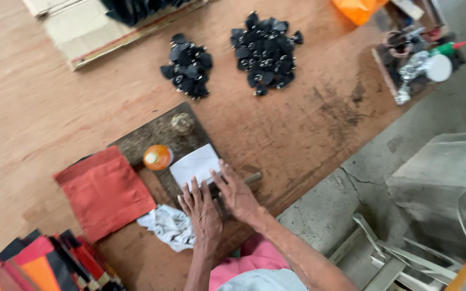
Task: The person hammers black leather key fobs on a metal plate, handles a box of small fasteners, wipes items with a cloth, and stacks patchwork leather pieces. They then use scissors to trim threads along the zipper edge of a patchwork leather wallet.
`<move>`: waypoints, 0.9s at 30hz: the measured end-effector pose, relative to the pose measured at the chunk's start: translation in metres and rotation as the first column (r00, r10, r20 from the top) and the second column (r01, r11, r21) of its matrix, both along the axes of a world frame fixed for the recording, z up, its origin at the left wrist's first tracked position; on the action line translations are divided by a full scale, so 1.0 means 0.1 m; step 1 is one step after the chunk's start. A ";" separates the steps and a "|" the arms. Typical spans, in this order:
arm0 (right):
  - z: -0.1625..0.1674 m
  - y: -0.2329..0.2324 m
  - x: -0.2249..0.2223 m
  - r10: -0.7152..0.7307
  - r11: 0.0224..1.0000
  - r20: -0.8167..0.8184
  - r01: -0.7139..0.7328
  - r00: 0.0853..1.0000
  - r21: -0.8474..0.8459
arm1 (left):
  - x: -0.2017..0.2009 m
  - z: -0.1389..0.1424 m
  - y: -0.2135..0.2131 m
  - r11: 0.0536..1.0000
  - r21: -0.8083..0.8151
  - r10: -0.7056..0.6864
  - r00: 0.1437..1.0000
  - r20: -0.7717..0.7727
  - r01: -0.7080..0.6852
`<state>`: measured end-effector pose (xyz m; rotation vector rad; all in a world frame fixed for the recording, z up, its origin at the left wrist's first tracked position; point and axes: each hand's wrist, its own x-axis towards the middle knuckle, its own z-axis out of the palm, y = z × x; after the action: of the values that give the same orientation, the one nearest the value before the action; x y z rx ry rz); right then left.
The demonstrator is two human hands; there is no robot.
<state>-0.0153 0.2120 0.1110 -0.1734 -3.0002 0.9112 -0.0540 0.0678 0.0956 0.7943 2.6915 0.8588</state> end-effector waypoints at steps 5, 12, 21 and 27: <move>0.12 0.25 -0.01 -0.037 0.969 -0.021 0.030 0.999 -0.247 | 0.05 0.25 0.29 0.990 0.075 0.121 0.991 -0.052 -0.117; 0.11 1.47 0.02 -0.177 0.983 -0.289 0.152 0.941 -0.107 | 0.24 0.40 1.09 0.973 0.213 0.081 0.995 0.063 -0.093; 0.09 4.05 0.53 -0.661 0.742 -0.025 0.648 0.750 -0.168 | 0.76 0.30 3.02 0.954 0.299 -0.030 0.979 0.201 -0.032; 0.17 5.46 0.63 -0.749 0.641 -0.162 0.765 0.642 0.064 | 0.95 0.24 4.02 0.966 0.257 -0.127 0.900 0.416 0.018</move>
<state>0.0476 0.7584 0.1280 -1.2198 -2.4228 0.5776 0.0413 0.4698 0.1198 0.6531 2.1821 1.2078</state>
